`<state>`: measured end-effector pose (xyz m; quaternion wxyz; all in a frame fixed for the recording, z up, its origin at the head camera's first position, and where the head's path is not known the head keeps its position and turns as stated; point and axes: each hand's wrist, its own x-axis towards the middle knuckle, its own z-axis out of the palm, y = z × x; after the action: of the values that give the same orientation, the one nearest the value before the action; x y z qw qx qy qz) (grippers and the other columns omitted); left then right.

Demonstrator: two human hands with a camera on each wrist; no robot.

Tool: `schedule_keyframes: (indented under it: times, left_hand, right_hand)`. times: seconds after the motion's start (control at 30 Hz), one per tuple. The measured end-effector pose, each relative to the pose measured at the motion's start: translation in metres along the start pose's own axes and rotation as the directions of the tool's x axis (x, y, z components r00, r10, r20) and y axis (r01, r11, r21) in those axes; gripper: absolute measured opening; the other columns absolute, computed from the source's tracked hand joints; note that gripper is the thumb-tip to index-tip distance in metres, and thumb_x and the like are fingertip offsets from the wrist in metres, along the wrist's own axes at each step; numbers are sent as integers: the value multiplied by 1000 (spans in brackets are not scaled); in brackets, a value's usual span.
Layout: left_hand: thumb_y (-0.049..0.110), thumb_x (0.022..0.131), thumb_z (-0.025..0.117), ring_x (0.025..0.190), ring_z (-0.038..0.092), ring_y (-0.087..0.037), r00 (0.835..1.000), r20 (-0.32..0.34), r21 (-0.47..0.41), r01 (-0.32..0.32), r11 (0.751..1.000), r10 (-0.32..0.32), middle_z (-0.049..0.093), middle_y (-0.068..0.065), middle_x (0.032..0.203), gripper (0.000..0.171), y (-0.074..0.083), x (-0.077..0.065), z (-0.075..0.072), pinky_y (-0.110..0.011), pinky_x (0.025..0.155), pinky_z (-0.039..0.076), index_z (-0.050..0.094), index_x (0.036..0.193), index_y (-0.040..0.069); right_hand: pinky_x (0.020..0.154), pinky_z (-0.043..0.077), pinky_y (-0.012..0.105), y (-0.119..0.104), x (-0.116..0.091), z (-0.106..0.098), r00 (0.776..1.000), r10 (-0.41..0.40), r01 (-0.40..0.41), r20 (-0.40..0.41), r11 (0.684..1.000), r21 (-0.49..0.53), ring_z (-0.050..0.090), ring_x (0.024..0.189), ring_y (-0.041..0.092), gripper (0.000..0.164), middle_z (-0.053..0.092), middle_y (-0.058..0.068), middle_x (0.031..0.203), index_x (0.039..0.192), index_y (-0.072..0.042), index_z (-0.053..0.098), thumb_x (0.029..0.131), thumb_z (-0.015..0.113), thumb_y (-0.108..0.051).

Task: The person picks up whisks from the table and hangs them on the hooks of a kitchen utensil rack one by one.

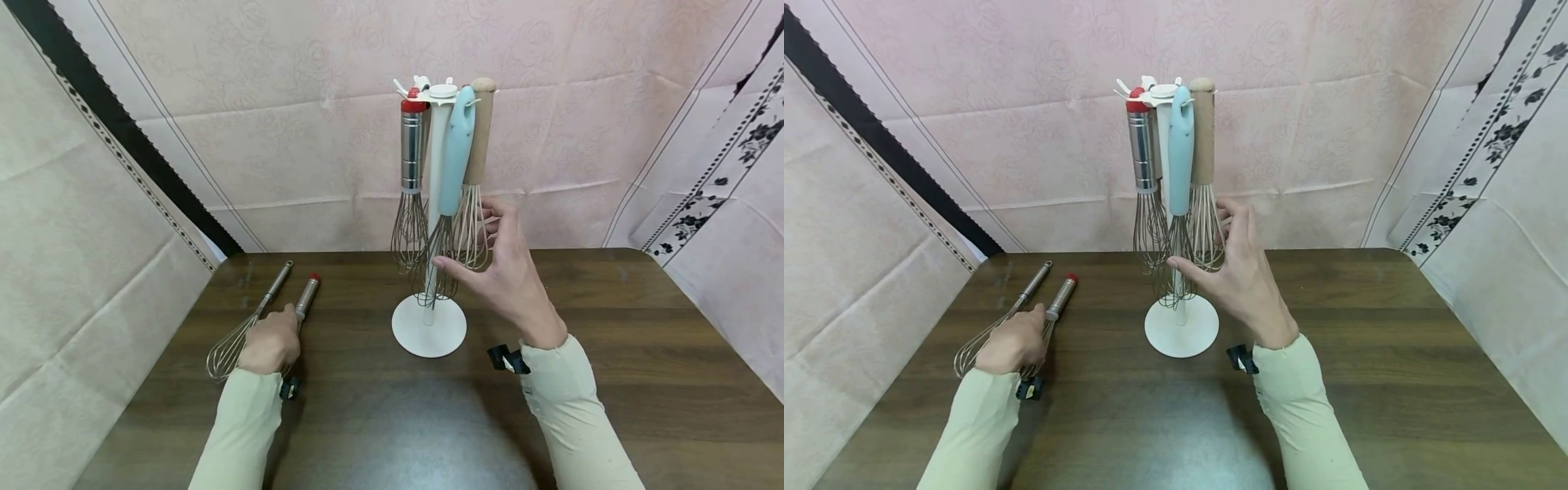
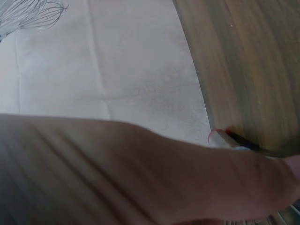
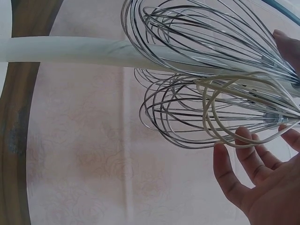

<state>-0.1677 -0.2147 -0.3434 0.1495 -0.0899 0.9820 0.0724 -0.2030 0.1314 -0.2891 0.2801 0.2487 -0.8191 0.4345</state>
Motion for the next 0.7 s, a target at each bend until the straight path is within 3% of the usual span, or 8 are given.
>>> schedule_keyframes:
  times: [0.17, 0.3, 0.43, 0.57, 0.7]
  left_hand:
    - [-4, 86, 67, 88, 62, -33, 999, 1, -20, -48, 999, 48, 64, -24, 106, 63, -4, 2, -1, -47, 69, 52, 38, 142, -6]
    - [-4, 83, 69, 96, 64, -35, 994, -35, -22, -107, 994, 106, 63, -24, 110, 54, -5, 2, -2, -52, 74, 54, 45, 132, -4]
    - [-4, 81, 71, 94, 63, -34, 983, -95, -43, -164, 986, 159, 62, -21, 105, 49, -4, 0, -5, -54, 75, 54, 48, 124, -1]
    - [-3, 79, 72, 98, 62, -38, 958, -217, -91, -211, 973, 188, 60, -20, 108, 58, -1, -6, -10, -57, 75, 53, 48, 131, 1]
    - [0, 82, 70, 110, 59, -45, 925, -325, -156, -256, 954, 195, 56, -25, 123, 71, 4, -14, -19, -61, 77, 52, 41, 147, 4]
  right_hand:
    - [89, 44, 40, -1, 0, -1, 1000, 26, -26, 9, 1000, 3, 52, 99, 26, 98, 49, 14, 126, 146, -9, 31, 72, 94, -26]
    - [90, 45, 40, 0, -1, -4, 999, 35, -35, 16, 999, 21, 52, 103, 24, 98, 51, 12, 124, 147, -12, 30, 73, 93, -27]
    - [93, 47, 42, 1, -1, -6, 1000, 20, -21, 24, 998, 51, 50, 112, 22, 96, 51, 12, 128, 149, -12, 29, 75, 89, -24]
    - [94, 46, 43, 2, -2, -8, 1000, 6, -8, 27, 998, 68, 48, 115, 22, 96, 48, 12, 132, 151, -14, 28, 76, 86, -23]
    - [93, 47, 45, 3, -1, -8, 1000, 10, -10, -1, 996, 84, 49, 111, 23, 96, 49, 12, 129, 153, -18, 29, 75, 86, -24]
